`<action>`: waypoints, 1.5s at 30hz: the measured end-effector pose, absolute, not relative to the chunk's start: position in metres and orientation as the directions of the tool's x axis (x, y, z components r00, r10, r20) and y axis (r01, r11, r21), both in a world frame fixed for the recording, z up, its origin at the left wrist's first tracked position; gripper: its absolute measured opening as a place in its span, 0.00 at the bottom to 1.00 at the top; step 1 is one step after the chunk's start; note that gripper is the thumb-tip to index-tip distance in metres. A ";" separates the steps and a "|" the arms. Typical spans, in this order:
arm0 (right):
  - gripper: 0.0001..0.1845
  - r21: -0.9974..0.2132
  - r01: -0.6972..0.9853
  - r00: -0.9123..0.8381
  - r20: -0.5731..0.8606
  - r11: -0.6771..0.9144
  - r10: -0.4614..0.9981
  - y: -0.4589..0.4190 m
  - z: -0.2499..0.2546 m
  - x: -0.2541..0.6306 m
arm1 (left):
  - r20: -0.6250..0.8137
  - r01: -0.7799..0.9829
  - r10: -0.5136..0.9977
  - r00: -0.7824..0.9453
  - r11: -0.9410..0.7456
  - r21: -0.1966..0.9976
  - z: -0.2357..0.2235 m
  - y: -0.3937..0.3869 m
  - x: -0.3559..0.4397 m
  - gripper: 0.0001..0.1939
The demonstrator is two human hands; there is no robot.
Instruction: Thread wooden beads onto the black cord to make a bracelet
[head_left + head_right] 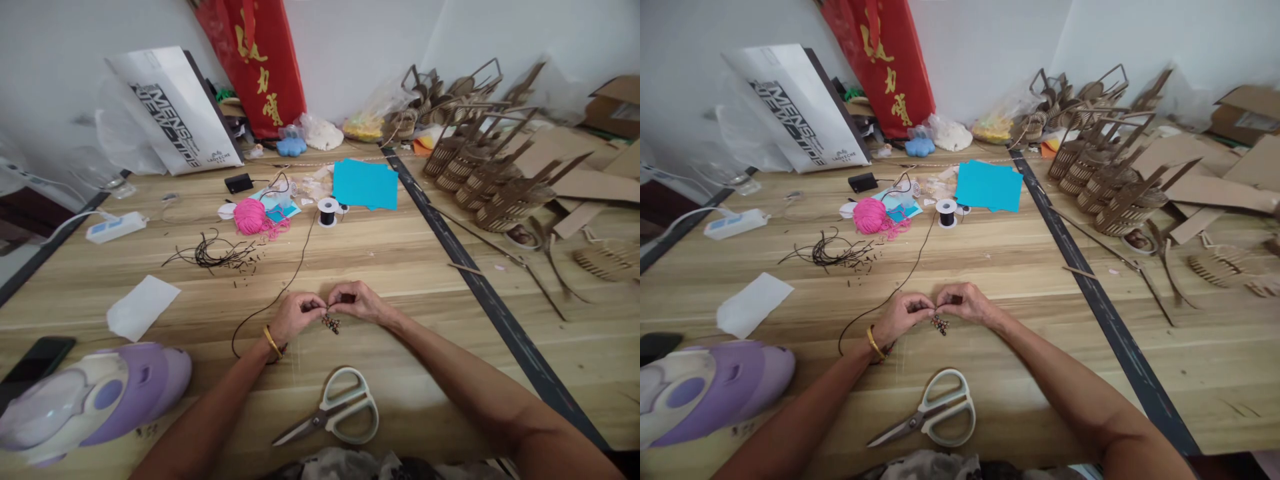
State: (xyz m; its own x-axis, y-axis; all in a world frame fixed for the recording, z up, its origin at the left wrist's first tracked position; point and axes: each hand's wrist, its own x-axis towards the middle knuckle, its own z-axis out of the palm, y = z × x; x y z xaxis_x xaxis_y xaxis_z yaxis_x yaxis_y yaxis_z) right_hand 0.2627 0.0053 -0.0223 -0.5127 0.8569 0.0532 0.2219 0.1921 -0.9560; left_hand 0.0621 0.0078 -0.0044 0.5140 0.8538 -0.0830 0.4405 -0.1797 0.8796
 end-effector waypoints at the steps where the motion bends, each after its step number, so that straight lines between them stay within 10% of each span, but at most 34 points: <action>1: 0.18 -0.954 0.227 -0.511 0.056 0.198 0.858 0.005 -0.022 0.263 | -0.084 0.441 0.853 0.514 -0.179 0.880 -0.004 0.008 0.062 0.06; 23: 0.16 -0.907 0.242 -0.541 0.168 0.344 0.824 0.003 -0.015 0.262 | -0.140 0.197 0.867 0.479 0.049 0.979 -0.007 0.005 0.061 0.13; 45: 0.16 -0.857 0.305 -0.560 0.192 0.415 0.806 0.001 -0.015 0.263 | -0.145 0.648 0.828 0.542 -0.302 0.699 0.017 0.007 0.033 0.04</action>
State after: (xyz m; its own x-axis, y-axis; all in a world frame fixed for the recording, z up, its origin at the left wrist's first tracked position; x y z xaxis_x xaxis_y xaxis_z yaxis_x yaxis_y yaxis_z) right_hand 0.2629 0.0013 -0.0152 -0.5597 0.8062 0.1916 0.3047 0.4153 -0.8571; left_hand 0.0329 0.0073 0.0167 0.5421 0.8276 -0.1454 0.6479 -0.3015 0.6995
